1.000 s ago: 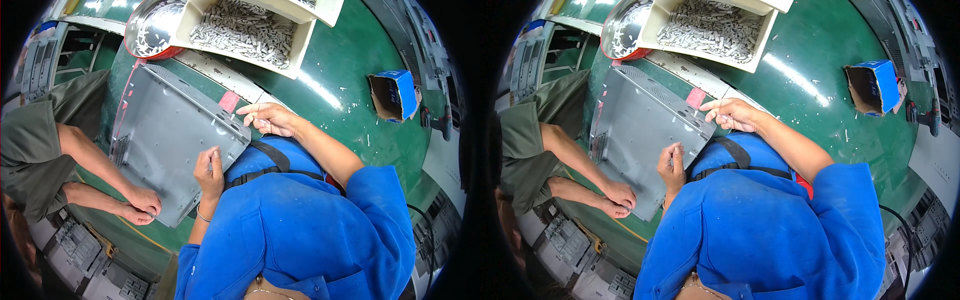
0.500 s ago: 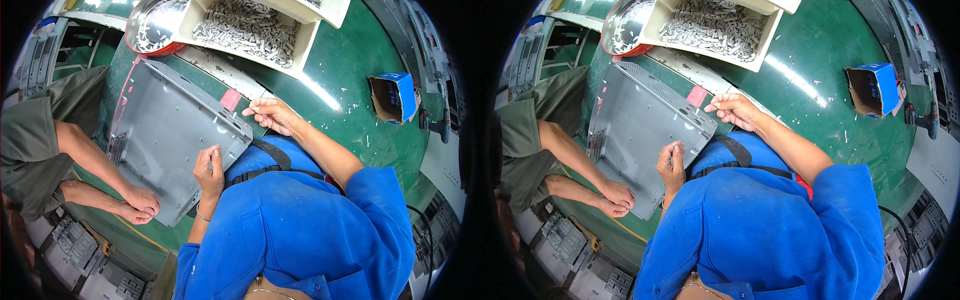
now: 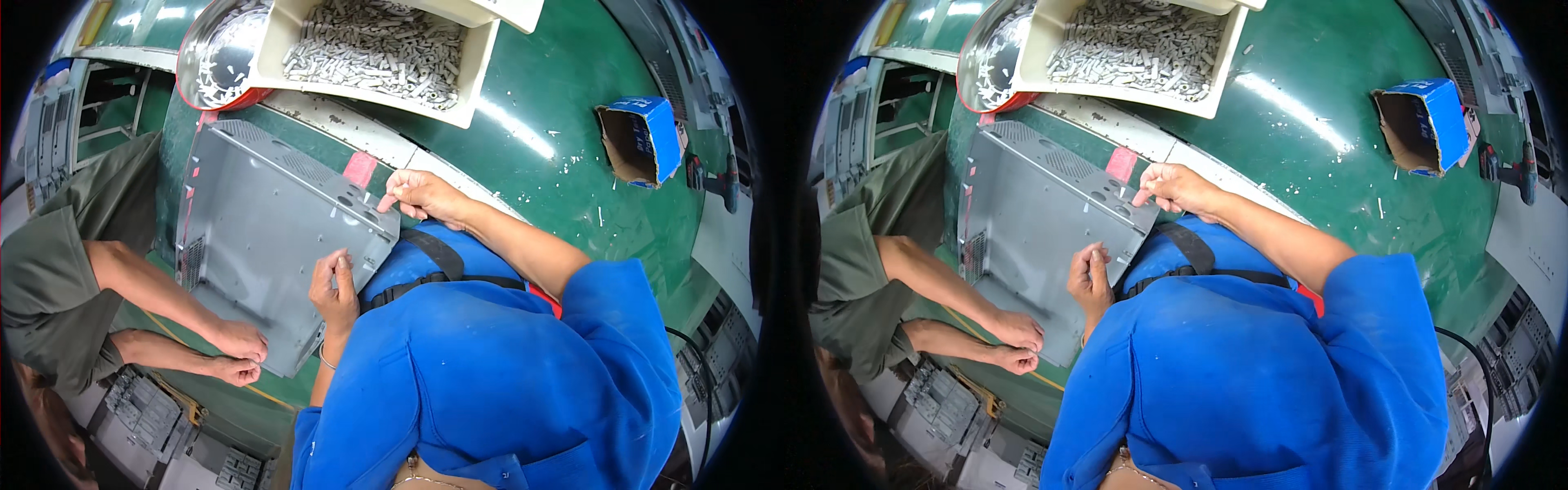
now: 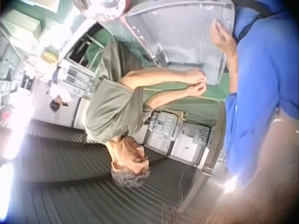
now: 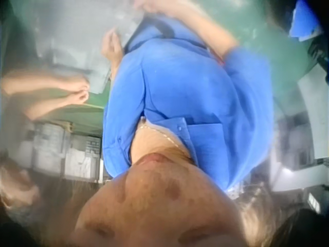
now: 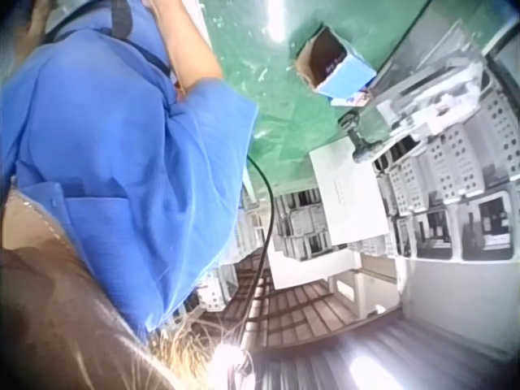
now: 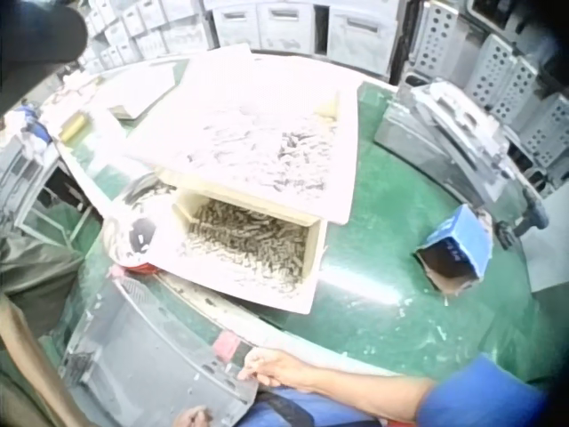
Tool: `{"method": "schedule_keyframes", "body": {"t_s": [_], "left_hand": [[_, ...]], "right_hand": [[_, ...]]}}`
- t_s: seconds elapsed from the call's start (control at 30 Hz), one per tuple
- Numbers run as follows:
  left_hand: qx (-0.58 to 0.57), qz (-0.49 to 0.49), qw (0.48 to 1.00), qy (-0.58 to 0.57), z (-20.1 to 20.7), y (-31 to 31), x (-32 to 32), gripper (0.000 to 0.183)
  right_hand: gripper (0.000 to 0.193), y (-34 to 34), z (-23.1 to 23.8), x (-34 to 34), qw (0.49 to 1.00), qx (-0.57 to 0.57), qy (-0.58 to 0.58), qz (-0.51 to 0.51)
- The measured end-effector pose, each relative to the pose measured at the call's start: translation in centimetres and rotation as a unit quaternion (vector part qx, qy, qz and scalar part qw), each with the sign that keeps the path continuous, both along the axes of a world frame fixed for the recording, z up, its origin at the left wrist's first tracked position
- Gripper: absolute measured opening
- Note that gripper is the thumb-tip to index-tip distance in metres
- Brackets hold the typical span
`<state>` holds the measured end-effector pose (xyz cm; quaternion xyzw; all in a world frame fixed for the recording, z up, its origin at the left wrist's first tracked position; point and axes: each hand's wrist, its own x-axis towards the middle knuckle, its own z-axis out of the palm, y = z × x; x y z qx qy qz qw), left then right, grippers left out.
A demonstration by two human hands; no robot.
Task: The person places a metal chassis on a workbench and inserts small white plastic fasteners into pre-drilled holes. They work alongside a coworker who performs similar actions on the same unit. The person handles the fasteners by hand and positions them into the chassis.
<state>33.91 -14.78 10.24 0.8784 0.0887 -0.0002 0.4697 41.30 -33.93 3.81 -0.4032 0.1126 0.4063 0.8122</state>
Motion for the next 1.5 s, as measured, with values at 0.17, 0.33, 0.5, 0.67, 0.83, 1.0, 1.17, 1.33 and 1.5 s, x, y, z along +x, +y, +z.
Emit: {"method": "schedule_keyframes", "body": {"t_s": [0.17, 0.33, 0.5, 0.67, 0.83, 1.0, 1.17, 1.33, 1.5], "left_hand": [[-0.008, 0.007, 1.0, 0.017, 0.0, 0.0, 0.0, 0.011], [-0.011, 0.008, 1.0, 0.028, 0.1, -0.1, 0.1, 0.011], [-0.009, 0.01, 0.999, 0.033, 0.0, 0.0, 0.0, 0.012], [-0.012, 0.012, 0.999, 0.035, 0.0, 0.0, -0.1, 0.012], [-0.011, 0.004, 1.0, 0.026, 0.3, -0.2, 0.1, 0.012], [-0.018, 0.001, 1.0, 0.017, 0.1, 0.0, 0.0, 0.012], [-0.019, -0.003, 1.0, 0.003, 0.1, 0.1, 0.0, 0.011], [0.001, -0.008, 1.0, -0.013, 0.2, 0.1, -0.1, 0.01], [0.02, -0.025, 0.998, -0.054, 0.6, 0.4, 0.0, 0.009]], "right_hand": [[0.008, 0.2, 0.0, -0.8, 0.996, -0.075, 0.004, 0.039], [0.01, 0.1, 0.6, -1.1, 0.99, -0.124, 0.062, 0.009], [0.01, 0.4, -0.4, -1.7, 0.99, -0.133, -0.042, -0.028], [0.01, 0.8, -0.6, -1.8, 0.973, -0.189, -0.131, -0.02], [0.012, 0.8, -0.2, -1.8, 0.958, -0.232, -0.171, 0.011], [0.024, 1.1, 1.2, -1.0, 0.919, -0.324, -0.204, 0.099], [0.031, 1.5, -0.2, -1.5, 0.918, -0.334, -0.19, 0.098], [0.03, 1.4, -0.3, -1.9, 0.921, -0.307, -0.235, 0.036], [0.029, 1.5, -0.6, -2.0, 0.904, -0.31, -0.288, 0.064]]}}
